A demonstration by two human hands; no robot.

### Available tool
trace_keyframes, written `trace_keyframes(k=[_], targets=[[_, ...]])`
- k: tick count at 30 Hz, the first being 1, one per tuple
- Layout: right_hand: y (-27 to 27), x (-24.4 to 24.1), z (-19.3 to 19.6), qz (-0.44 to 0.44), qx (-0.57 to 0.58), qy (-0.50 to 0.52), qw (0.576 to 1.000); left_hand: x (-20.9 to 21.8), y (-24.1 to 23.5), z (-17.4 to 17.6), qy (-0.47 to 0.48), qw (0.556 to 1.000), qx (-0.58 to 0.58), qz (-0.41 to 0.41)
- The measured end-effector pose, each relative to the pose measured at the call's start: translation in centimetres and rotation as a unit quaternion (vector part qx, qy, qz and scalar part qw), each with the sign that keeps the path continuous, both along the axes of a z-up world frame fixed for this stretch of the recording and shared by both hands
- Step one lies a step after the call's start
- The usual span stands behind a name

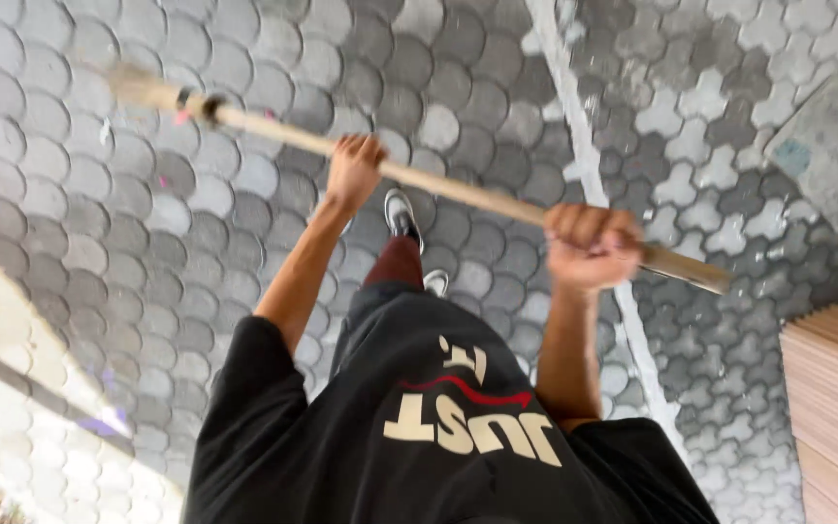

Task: The person sweeps a paved outdoor area using a traditional broom. They move around plastic chairs and a table, sweeping debris and dust from the hexagonal tiles into a pile.

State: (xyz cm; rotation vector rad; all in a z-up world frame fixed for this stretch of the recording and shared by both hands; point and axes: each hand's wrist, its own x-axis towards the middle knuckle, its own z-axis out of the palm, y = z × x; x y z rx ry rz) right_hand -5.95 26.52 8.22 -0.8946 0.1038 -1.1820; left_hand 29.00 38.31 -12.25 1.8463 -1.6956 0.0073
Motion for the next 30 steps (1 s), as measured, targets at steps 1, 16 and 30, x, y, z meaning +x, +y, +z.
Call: trace_keyframes(k=[1, 16, 30], targets=[[0.5, -2.0, 2.4, -0.005, -0.042, 0.011, 0.999, -1.7, -1.8, 1.3, 0.01, 0.999, -0.048, -0.024], [12.5, -13.8, 3.0, -0.217, -0.207, 0.032, 0.954, -23.3, -3.5, 2.8, 0.32, 0.915, 0.141, -0.202], [8.7, -11.5, 5.3, -0.244, -0.161, 0.033, 0.956, -13.4, -2.6, 5.2, -0.007, 0.992, 0.0, -0.123]])
